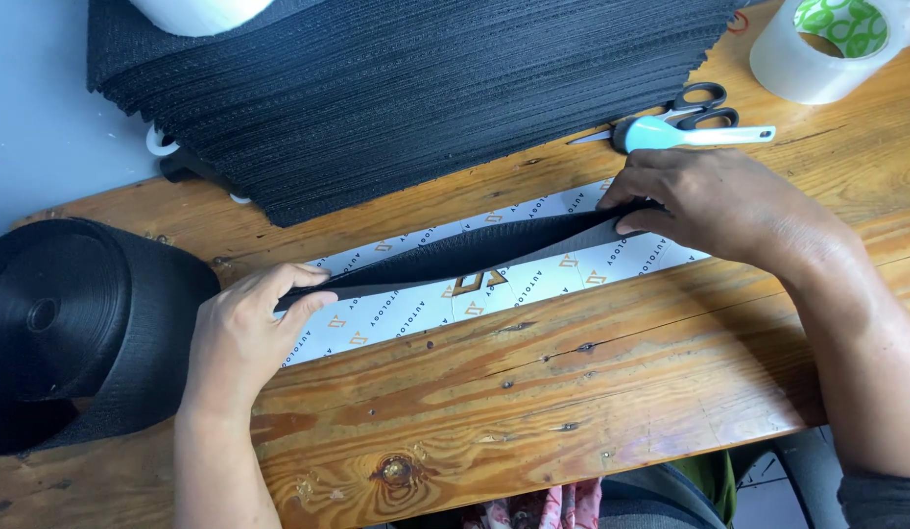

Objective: Applying adhesive to a black strip, attaching it to a base material, and cutting it to size with scissors.

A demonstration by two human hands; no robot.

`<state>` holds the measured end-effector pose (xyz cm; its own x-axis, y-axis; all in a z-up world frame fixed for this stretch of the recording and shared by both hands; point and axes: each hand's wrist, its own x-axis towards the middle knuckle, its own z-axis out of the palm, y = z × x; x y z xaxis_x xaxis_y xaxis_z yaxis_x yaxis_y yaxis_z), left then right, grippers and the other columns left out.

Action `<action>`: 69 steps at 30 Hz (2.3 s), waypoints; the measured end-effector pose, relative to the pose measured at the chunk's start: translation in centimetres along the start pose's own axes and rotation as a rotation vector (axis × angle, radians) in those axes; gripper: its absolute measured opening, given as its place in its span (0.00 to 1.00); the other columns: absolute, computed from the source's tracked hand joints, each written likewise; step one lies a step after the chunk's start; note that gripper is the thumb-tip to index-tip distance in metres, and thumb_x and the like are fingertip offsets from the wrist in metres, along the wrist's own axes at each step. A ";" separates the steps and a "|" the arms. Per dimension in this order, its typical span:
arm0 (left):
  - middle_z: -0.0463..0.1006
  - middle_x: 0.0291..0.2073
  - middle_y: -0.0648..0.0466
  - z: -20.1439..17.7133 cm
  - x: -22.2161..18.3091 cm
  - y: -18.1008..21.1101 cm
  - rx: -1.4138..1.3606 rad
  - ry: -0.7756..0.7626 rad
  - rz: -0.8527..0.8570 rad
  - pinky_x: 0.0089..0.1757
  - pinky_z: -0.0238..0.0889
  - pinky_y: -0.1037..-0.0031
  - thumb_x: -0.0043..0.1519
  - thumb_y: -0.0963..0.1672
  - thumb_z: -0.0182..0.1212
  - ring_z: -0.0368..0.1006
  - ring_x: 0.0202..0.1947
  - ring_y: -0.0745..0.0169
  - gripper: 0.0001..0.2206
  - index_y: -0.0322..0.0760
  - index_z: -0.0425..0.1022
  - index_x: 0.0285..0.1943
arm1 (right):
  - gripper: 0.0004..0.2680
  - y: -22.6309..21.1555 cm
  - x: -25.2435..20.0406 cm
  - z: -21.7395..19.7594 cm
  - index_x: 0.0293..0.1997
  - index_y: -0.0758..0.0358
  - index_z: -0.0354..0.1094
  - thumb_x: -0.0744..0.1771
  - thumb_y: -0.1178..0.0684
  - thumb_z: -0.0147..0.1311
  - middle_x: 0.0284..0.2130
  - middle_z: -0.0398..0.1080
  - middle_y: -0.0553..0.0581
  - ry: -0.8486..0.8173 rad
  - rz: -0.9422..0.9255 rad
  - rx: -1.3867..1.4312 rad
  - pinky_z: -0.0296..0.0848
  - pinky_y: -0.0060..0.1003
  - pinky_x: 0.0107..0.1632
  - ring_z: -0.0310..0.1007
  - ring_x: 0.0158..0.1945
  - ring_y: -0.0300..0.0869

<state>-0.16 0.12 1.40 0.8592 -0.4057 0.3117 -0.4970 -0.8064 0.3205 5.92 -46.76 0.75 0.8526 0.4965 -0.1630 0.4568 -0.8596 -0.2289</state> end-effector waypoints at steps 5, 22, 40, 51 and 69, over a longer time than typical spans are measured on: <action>0.86 0.42 0.65 1.0 -0.3 -0.6 0.144 -0.042 -0.086 0.38 0.68 0.66 0.63 0.50 0.65 0.82 0.41 0.63 0.07 0.49 0.81 0.42 | 0.06 -0.5 0.0 0.0 0.46 0.37 0.76 0.67 0.45 0.54 0.42 0.77 0.38 0.008 0.037 -0.059 0.70 0.40 0.47 0.76 0.47 0.42; 0.86 0.35 0.67 0.9 -0.2 -0.2 0.160 -0.124 -0.164 0.34 0.65 0.63 0.64 0.52 0.61 0.81 0.36 0.59 0.07 0.55 0.78 0.37 | 0.06 -0.7 0.4 -0.4 0.43 0.33 0.77 0.66 0.46 0.55 0.40 0.79 0.34 -0.032 0.109 -0.068 0.70 0.39 0.46 0.77 0.46 0.39; 0.52 0.74 0.45 2.1 -0.7 -1.9 0.268 -0.310 -0.039 0.66 0.25 0.41 0.42 0.59 0.76 0.51 0.70 0.46 0.55 0.50 0.50 0.80 | 0.47 0.4 1.0 2.2 0.80 0.35 0.36 0.56 0.33 0.75 0.66 0.51 0.62 -0.213 -0.045 -0.040 0.42 0.56 0.72 0.47 0.71 0.59; 0.79 0.44 0.57 0.5 0.5 -1.0 0.095 -0.053 0.005 0.56 0.59 0.60 0.53 0.53 0.70 0.68 0.51 0.50 0.23 0.41 0.80 0.54 | 0.36 1.5 0.4 0.7 0.78 0.39 0.44 0.62 0.37 0.63 0.61 0.64 0.63 -0.033 -0.035 -0.034 0.57 0.48 0.66 0.62 0.65 0.59; 0.44 0.78 0.49 1.7 -0.1 -3.2 -0.019 -0.410 -0.181 0.67 0.38 0.51 0.48 0.55 0.80 0.44 0.74 0.45 0.55 0.47 0.44 0.81 | 0.40 -0.5 -1.5 -2.5 0.77 0.40 0.46 0.58 0.29 0.67 0.72 0.54 0.58 -0.089 -0.097 0.198 0.51 0.47 0.71 0.52 0.73 0.53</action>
<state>1.56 2.01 -1.22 0.9079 -0.3986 -0.1299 -0.3328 -0.8737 0.3549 5.07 -47.40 3.55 0.7772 0.5921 -0.2128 0.4696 -0.7710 -0.4302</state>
